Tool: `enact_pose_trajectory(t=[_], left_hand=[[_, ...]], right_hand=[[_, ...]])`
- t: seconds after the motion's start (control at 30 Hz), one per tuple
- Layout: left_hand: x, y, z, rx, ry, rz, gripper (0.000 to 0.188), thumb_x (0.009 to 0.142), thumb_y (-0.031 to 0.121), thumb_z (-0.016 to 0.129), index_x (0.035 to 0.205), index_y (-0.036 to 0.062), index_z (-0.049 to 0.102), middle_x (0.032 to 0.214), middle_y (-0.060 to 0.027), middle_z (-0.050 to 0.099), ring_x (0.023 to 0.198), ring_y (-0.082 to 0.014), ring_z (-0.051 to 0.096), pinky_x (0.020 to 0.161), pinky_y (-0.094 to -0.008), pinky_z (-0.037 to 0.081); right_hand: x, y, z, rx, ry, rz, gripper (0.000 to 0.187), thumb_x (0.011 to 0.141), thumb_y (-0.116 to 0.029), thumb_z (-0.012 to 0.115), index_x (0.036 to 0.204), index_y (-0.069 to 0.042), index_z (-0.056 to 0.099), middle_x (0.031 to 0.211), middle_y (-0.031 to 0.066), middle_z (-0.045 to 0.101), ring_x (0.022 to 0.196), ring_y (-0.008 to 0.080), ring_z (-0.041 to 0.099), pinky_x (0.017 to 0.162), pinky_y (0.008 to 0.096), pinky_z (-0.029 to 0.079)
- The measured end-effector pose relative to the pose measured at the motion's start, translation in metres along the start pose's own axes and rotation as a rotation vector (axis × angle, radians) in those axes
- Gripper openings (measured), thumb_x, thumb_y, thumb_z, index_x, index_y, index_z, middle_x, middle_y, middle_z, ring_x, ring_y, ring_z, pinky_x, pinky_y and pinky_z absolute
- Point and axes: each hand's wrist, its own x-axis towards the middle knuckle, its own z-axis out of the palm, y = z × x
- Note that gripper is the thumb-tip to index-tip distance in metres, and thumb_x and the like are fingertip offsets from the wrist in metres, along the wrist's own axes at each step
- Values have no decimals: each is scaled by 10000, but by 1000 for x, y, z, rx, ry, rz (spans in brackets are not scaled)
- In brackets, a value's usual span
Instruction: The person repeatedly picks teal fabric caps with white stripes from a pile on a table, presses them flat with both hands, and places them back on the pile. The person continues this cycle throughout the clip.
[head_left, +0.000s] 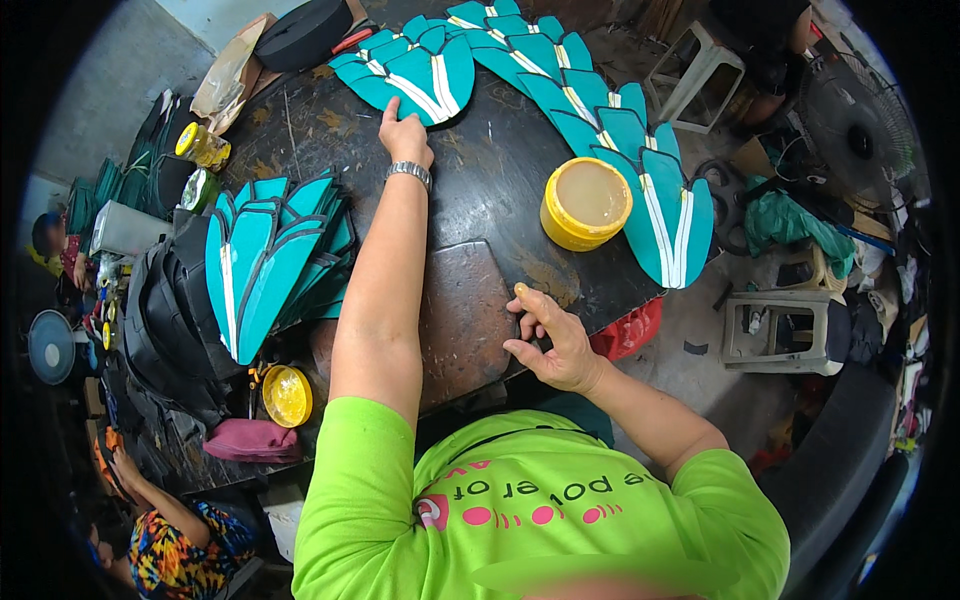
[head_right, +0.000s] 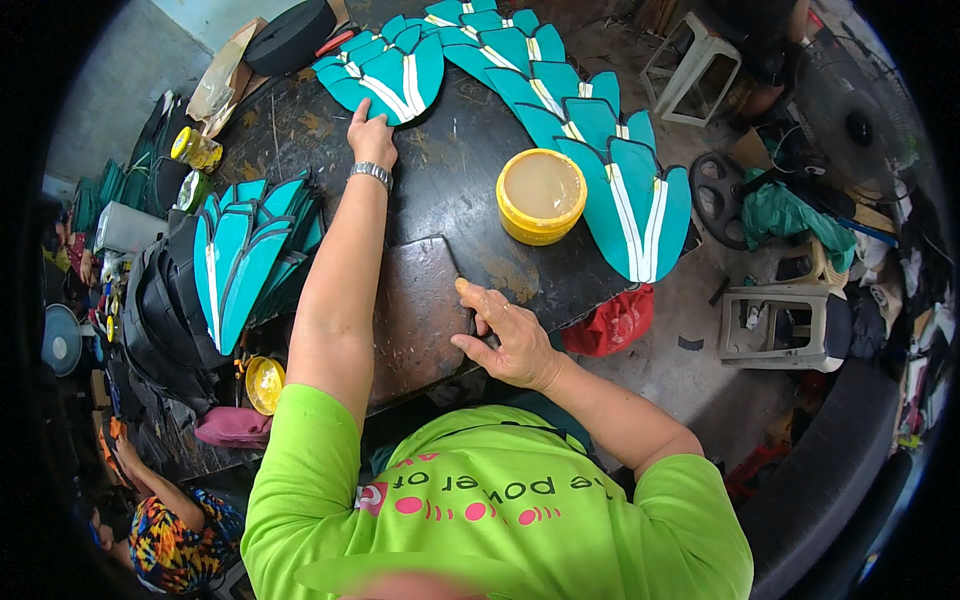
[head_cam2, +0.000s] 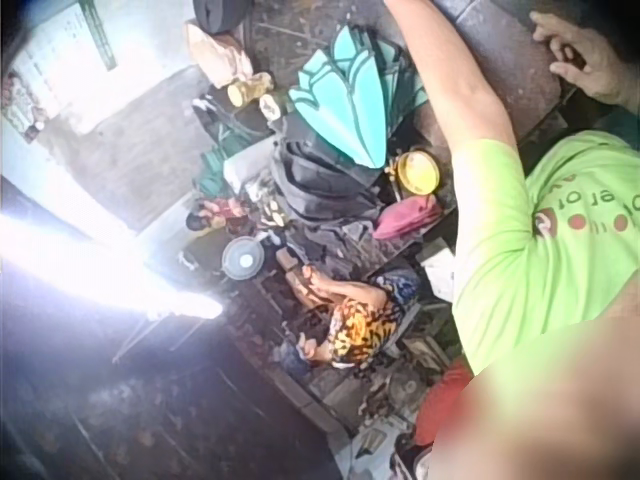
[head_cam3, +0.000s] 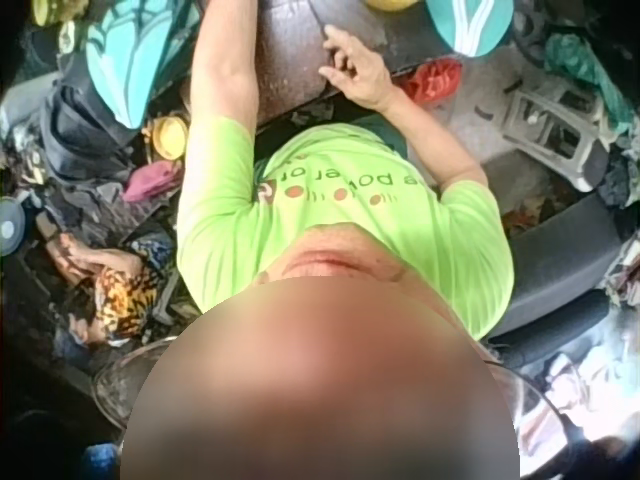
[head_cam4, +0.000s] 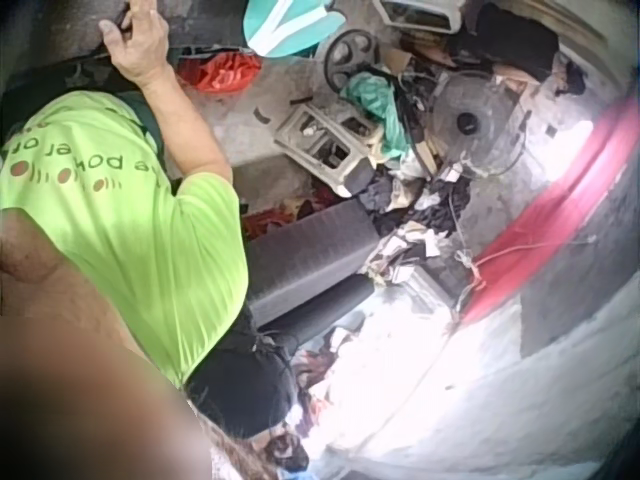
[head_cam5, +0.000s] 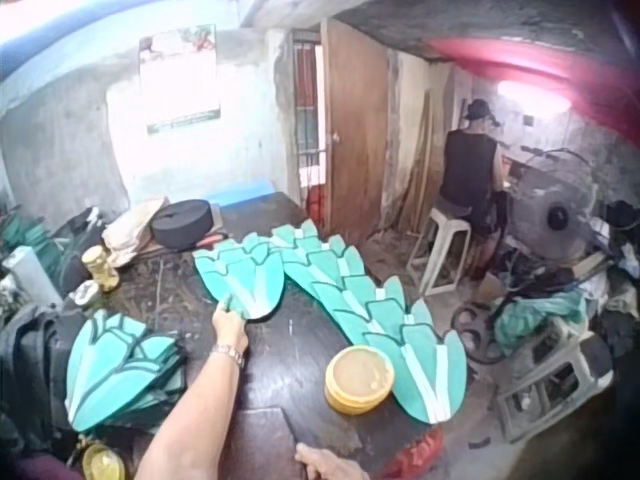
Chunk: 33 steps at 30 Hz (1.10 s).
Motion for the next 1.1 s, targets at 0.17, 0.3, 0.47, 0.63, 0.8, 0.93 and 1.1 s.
enact_pose_trajectory(t=[0.17,0.3,0.47,0.63,0.8,0.93,1.1], left_hand=[[-6,34,-11,490,-207,33,592,902,23,624,1477,31,484,1339,-214,608,1146,-307,637,987,-377,493],[-75,108,-39,1222,-447,548,559,855,309,762,1344,72,633,1343,-233,611,1169,-364,633,1001,-416,491],[-184,188,-152,1130,-465,1076,496,759,226,845,1221,114,701,1361,-172,587,1218,-368,579,1028,-463,459],[-178,212,-251,1477,-193,559,752,738,248,865,1392,47,552,1432,-282,516,1336,-427,484,1125,-439,389],[-153,216,-295,1198,-357,546,600,771,176,854,1325,76,647,1209,-209,699,1051,-229,692,953,-332,507],[-153,243,-299,1088,-352,399,377,908,166,746,1269,68,697,973,-53,739,850,-95,622,803,-271,513],[-226,237,-280,996,-49,1093,244,965,0,633,1189,23,727,1050,-119,764,914,-140,714,830,-286,557]], right_hand=[[-1,1,0,23,-4,30,746,835,-80,793,1489,-27,438,1206,159,644,692,183,561,638,281,514],[-4,3,2,53,24,107,724,848,-100,788,1489,-30,457,1238,169,640,707,145,569,620,262,505],[-5,5,4,63,42,153,761,847,-101,769,1525,-79,422,1117,94,650,649,75,516,621,224,445],[-1,5,6,12,22,64,713,872,-74,738,1517,-73,434,1080,82,639,643,57,497,612,208,430],[14,-9,-14,236,-7,253,444,985,-163,652,1411,-70,565,936,29,618,654,40,488,618,203,433],[45,-24,-62,-163,98,106,346,1031,-327,605,1117,-22,744,780,43,638,710,117,570,649,298,481],[91,-1,-118,-1081,111,-50,446,1016,-539,484,1149,-221,767,1154,161,682,1166,358,572,929,482,457]])
